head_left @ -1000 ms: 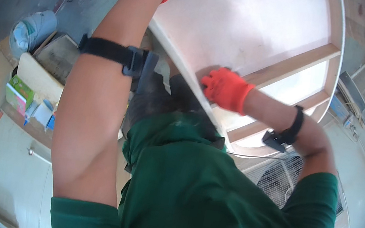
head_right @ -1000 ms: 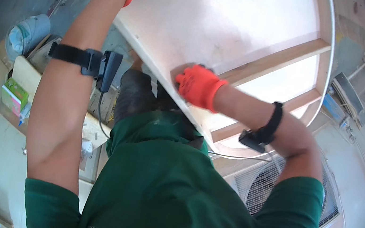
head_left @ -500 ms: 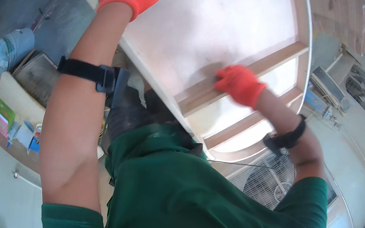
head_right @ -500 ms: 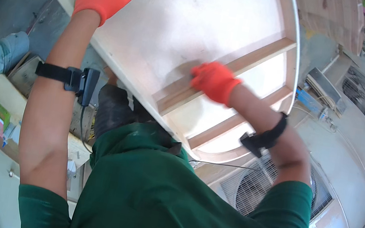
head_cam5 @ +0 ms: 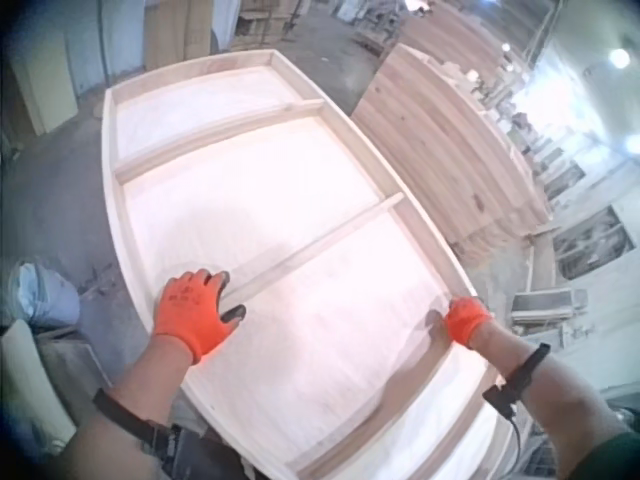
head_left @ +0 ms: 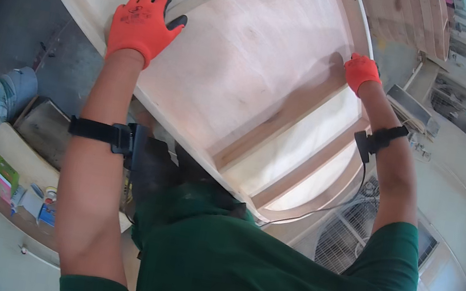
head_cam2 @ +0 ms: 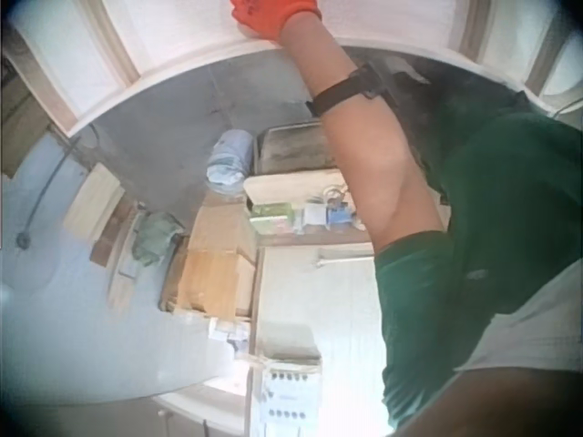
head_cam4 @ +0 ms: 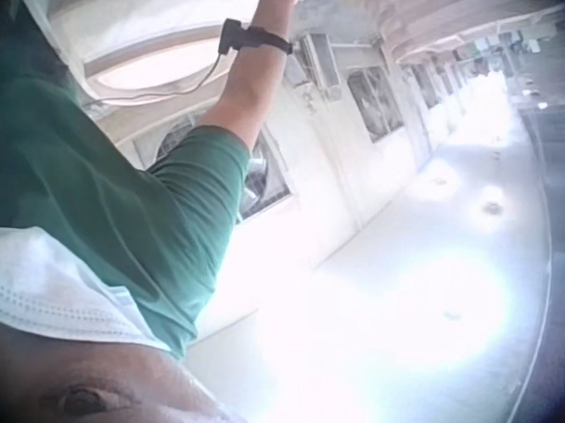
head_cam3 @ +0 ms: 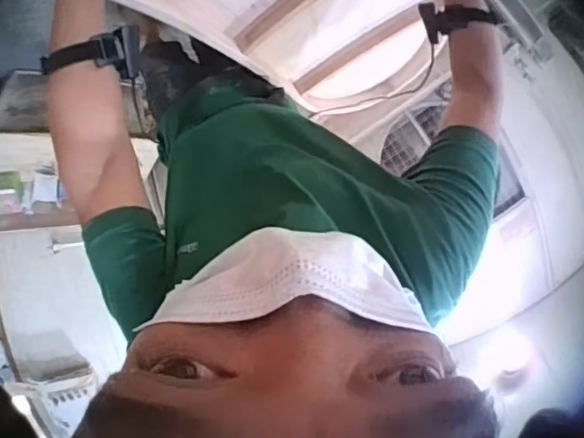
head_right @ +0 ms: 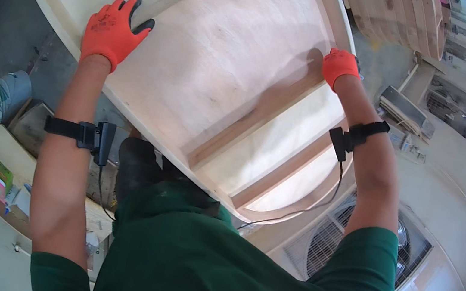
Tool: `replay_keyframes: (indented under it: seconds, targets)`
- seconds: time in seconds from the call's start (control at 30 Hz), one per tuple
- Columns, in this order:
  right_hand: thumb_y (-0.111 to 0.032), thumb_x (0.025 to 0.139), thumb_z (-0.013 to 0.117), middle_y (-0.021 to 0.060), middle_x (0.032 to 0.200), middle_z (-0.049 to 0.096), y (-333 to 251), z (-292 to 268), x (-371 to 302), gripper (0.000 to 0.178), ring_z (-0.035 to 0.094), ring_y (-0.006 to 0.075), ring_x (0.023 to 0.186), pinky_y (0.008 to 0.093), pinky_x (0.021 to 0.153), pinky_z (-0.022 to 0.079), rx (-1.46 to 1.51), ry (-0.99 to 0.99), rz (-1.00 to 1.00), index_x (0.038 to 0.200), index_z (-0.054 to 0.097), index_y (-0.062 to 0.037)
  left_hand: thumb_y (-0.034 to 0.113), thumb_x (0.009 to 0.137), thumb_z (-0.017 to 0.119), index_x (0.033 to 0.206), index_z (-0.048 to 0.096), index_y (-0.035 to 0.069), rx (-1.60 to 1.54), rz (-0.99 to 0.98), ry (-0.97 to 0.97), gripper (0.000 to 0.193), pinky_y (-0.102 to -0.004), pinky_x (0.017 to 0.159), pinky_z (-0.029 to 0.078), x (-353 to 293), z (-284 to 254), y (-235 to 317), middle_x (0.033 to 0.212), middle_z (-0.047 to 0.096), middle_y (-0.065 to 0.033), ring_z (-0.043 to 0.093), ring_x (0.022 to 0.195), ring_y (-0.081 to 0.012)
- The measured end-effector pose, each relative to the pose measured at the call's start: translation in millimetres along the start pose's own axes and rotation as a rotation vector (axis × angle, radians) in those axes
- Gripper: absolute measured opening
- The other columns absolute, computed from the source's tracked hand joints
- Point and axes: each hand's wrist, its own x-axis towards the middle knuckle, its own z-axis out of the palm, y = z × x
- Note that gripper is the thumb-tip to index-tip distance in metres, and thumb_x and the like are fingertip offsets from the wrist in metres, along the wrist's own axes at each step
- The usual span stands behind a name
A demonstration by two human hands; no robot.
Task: Sanding the surfaces and edges of large arched wooden frame components using sandpaper and a power orbital sander.
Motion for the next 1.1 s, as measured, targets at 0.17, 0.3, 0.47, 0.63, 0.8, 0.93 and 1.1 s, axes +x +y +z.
replay_keyframes:
  seconds: [0.17,0.3,0.47,0.63,0.8,0.93,1.1]
  targets:
    - [-0.015,0.084,0.063,0.0098,0.108,0.067,-104.4,-77.5,-36.6,0.017,0.065,0.0277,0.101,0.0395,0.081,0.053,0.094,-0.129,-0.302,0.097,0.072,-0.0085,0.051,0.089,0.061,0.140,0.049,0.018,-0.006,-0.022,-0.096,0.062,-0.0383,0.108,0.036,-2.1,1.1,-2.5,0.134,0.053,-0.0027,0.048,0.126,-0.0206]
    - [-0.015,0.081,0.063,0.0065,0.105,0.065,-183.1,-90.0,-52.8,0.016,0.064,0.0269,0.098,0.0383,0.079,0.052,0.529,0.111,-0.750,0.094,0.071,-0.0126,0.053,0.088,0.060,0.138,0.050,0.018,0.030,0.022,0.037,0.062,-0.0382,0.102,0.038,2.6,8.0,-8.3,0.128,0.056,-0.0029,0.051,0.120,-0.0205]
    - [-0.017,0.081,0.062,0.0058,0.104,0.063,-246.0,-142.2,-70.5,0.013,0.064,0.0274,0.092,0.0392,0.076,0.052,0.593,0.178,-0.828,0.090,0.071,-0.0130,0.055,0.086,0.063,0.135,0.053,0.017,0.053,0.045,0.014,0.063,-0.0390,0.102,0.038,4.2,5.0,-6.2,0.127,0.057,-0.0039,0.052,0.119,-0.0216]
    - [-0.016,0.080,0.065,0.0075,0.098,0.068,-262.7,-153.7,-74.6,0.015,0.066,0.0258,0.094,0.0385,0.072,0.054,0.546,0.065,-0.955,0.089,0.072,-0.0067,0.051,0.081,0.071,0.130,0.057,0.013,-0.228,0.062,0.020,0.063,-0.0402,0.099,0.042,15.5,12.6,-13.5,0.121,0.060,-0.0081,0.056,0.113,-0.0254]
    - [-0.014,0.084,0.064,0.0095,0.110,0.066,-226.6,-135.7,-89.8,0.023,0.064,0.0289,0.098,0.0410,0.086,0.051,1.156,-0.136,-1.126,0.106,0.069,-0.0106,0.026,0.086,0.073,0.121,0.061,0.008,-0.747,-0.004,-0.165,0.040,-0.0331,0.084,0.049,31.7,16.5,-28.3,0.098,0.064,-0.0074,0.060,0.092,-0.0201]
    - [-0.015,0.087,0.062,0.0102,0.112,0.064,-218.3,-115.2,-113.9,0.026,0.062,0.0306,0.100,0.0428,0.089,0.049,1.706,0.278,-0.891,0.113,0.066,-0.0131,0.020,0.091,0.067,0.120,0.061,0.008,-0.688,0.099,-0.249,0.032,-0.0310,0.084,0.050,67.1,19.9,-71.2,0.099,0.067,-0.0063,0.061,0.092,-0.0176]
    - [-0.020,0.091,0.058,0.0125,0.111,0.062,-242.6,-126.7,-102.6,0.028,0.064,0.0300,0.098,0.0427,0.084,0.050,1.968,0.152,-0.367,0.116,0.064,-0.0095,0.010,0.095,0.058,0.121,0.061,0.007,-0.788,0.058,-0.396,0.027,-0.0281,0.085,0.051,78.1,16.7,-73.8,0.107,0.067,-0.0055,0.063,0.094,-0.0137]
